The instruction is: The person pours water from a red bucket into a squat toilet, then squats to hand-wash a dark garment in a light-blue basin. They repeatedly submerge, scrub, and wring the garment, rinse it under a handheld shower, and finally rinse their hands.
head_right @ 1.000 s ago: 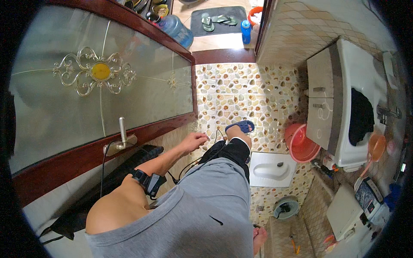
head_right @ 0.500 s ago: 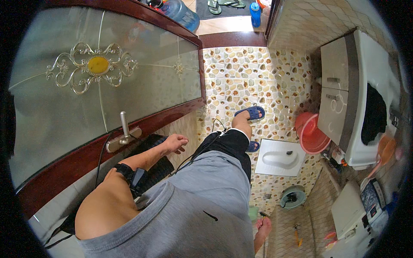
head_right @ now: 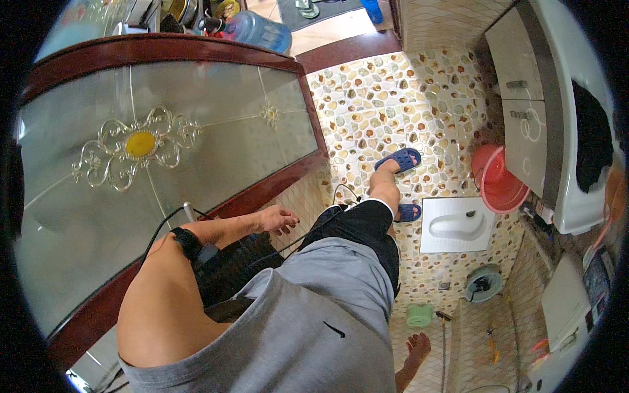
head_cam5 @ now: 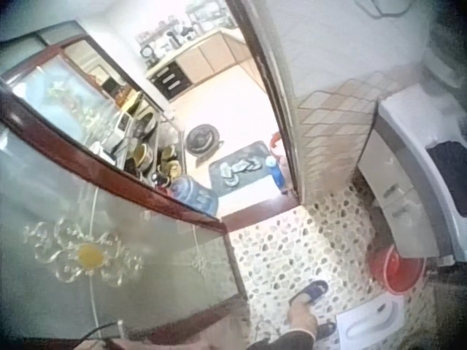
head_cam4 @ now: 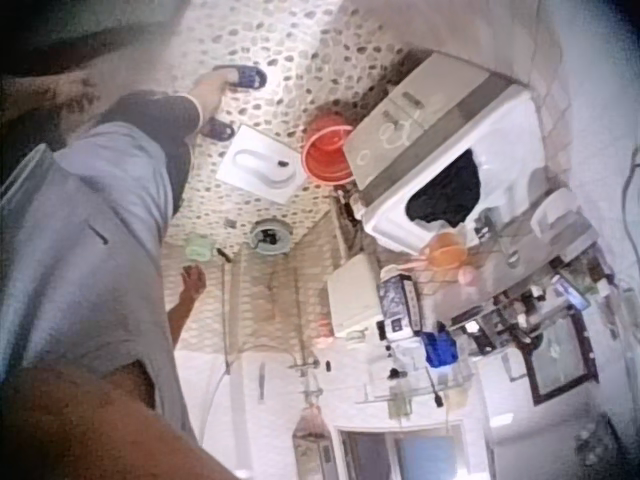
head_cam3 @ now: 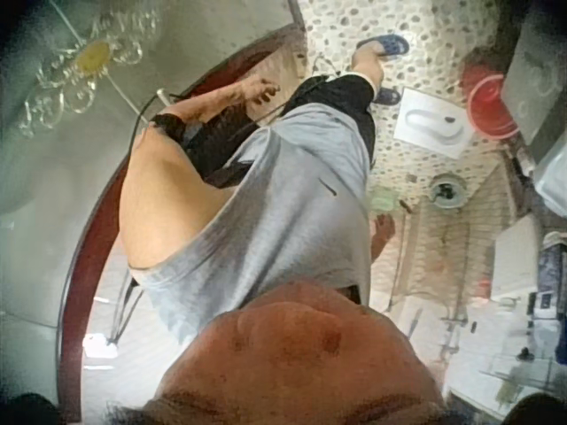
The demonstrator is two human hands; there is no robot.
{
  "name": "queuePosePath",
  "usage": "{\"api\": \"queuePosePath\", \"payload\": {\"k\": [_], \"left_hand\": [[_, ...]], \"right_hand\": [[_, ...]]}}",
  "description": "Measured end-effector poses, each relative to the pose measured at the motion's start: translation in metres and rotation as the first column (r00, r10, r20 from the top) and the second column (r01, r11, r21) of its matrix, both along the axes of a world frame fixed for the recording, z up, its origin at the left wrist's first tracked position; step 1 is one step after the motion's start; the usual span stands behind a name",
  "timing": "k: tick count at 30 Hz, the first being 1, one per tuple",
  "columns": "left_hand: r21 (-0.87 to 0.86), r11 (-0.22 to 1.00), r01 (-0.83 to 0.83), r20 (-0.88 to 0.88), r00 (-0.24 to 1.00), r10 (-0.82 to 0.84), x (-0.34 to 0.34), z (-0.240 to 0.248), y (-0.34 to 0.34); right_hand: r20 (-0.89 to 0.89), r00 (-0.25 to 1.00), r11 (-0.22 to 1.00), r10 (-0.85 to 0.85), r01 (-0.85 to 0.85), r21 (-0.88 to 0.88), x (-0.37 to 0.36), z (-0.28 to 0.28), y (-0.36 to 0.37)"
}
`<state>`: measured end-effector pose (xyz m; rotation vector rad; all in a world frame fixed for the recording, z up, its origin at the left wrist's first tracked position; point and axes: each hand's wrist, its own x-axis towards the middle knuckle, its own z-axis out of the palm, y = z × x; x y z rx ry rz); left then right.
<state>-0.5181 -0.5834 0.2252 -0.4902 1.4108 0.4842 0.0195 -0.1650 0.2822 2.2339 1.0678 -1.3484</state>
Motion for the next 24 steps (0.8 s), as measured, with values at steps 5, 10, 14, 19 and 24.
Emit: {"api": "queuePosePath", "payload": {"k": [5,10,14,19,24], "left_hand": [[0.022,0.998,-0.056,0.046,0.997,0.054,-0.019,-0.003,0.006],[0.062,0.995,-0.083,0.092,0.993,0.077,-0.045,-0.025,0.010],[0.080,0.996,-0.043,-0.020,0.999,0.045,-0.069,-0.043,0.031],[0.255,0.957,0.137,-0.088,0.989,-0.119,-0.083,-0.050,0.071],[0.296,0.695,0.656,-0.466,0.734,-0.495,-0.128,-0.052,0.085]], "right_hand": [[-0.022,1.000,0.999,-0.022,0.022,0.034,-0.008,-0.002,-0.011],[0.001,1.000,1.000,0.021,-0.021,0.011,-0.015,0.003,-0.013],[-0.003,1.000,0.999,0.026,-0.026,0.047,-0.026,0.004,-0.006],[-0.150,0.988,0.990,-0.022,0.043,0.136,-0.032,-0.007,0.000],[-0.287,0.957,0.984,-0.046,0.093,0.149,0.005,-0.028,-0.005]]}}
